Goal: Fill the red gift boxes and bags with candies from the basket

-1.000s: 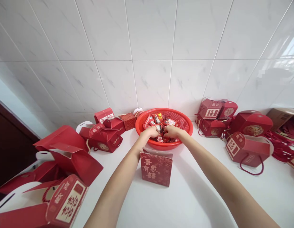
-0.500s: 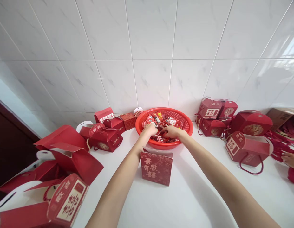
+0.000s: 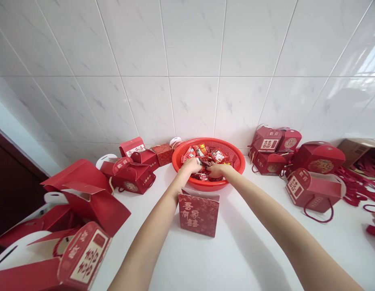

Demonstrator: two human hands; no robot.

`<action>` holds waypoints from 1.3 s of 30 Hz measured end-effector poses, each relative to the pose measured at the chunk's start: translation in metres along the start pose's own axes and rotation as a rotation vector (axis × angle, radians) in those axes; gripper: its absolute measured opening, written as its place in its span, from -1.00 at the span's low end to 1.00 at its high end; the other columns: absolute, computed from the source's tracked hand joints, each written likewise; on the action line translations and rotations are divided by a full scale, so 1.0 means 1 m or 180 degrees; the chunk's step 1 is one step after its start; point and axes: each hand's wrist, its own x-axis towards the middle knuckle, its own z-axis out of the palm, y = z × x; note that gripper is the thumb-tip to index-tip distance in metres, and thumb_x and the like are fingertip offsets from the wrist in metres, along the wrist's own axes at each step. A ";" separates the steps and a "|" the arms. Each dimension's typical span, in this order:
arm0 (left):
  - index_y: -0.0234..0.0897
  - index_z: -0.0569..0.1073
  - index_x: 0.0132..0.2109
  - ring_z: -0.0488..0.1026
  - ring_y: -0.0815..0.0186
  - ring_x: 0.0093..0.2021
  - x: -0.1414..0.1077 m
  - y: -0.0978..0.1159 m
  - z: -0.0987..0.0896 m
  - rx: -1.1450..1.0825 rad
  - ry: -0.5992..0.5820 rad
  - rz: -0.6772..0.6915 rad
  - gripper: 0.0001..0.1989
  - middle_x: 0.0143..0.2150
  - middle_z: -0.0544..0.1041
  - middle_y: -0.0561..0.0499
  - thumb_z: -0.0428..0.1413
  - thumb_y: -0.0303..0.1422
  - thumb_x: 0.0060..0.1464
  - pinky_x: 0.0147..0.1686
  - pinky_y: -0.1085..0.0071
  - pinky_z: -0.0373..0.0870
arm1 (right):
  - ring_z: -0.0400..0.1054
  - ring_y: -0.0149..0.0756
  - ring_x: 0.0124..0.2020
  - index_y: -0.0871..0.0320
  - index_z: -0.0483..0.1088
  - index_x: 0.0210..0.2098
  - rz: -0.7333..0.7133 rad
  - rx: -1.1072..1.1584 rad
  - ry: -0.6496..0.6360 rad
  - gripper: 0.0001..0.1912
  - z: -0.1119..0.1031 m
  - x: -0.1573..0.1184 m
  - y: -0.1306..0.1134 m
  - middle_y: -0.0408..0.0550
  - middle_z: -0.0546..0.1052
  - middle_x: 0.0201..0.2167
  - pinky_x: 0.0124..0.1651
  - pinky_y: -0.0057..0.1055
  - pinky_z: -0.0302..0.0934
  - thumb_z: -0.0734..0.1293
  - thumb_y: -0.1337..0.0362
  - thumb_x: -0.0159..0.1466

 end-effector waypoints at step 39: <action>-0.27 0.41 -0.51 0.43 0.30 -0.43 0.003 -0.001 0.000 -0.0178 -0.0049 0.0041 -0.89 -0.53 0.46 0.03 0.15 -0.49 -0.07 -0.42 0.45 0.26 | 0.47 -0.12 -0.03 0.08 0.51 0.00 0.0034 0.0067 -0.0387 -0.49 -0.015 -0.015 -0.001 -0.02 0.57 0.00 -0.17 -0.44 0.31 0.49 0.35 0.02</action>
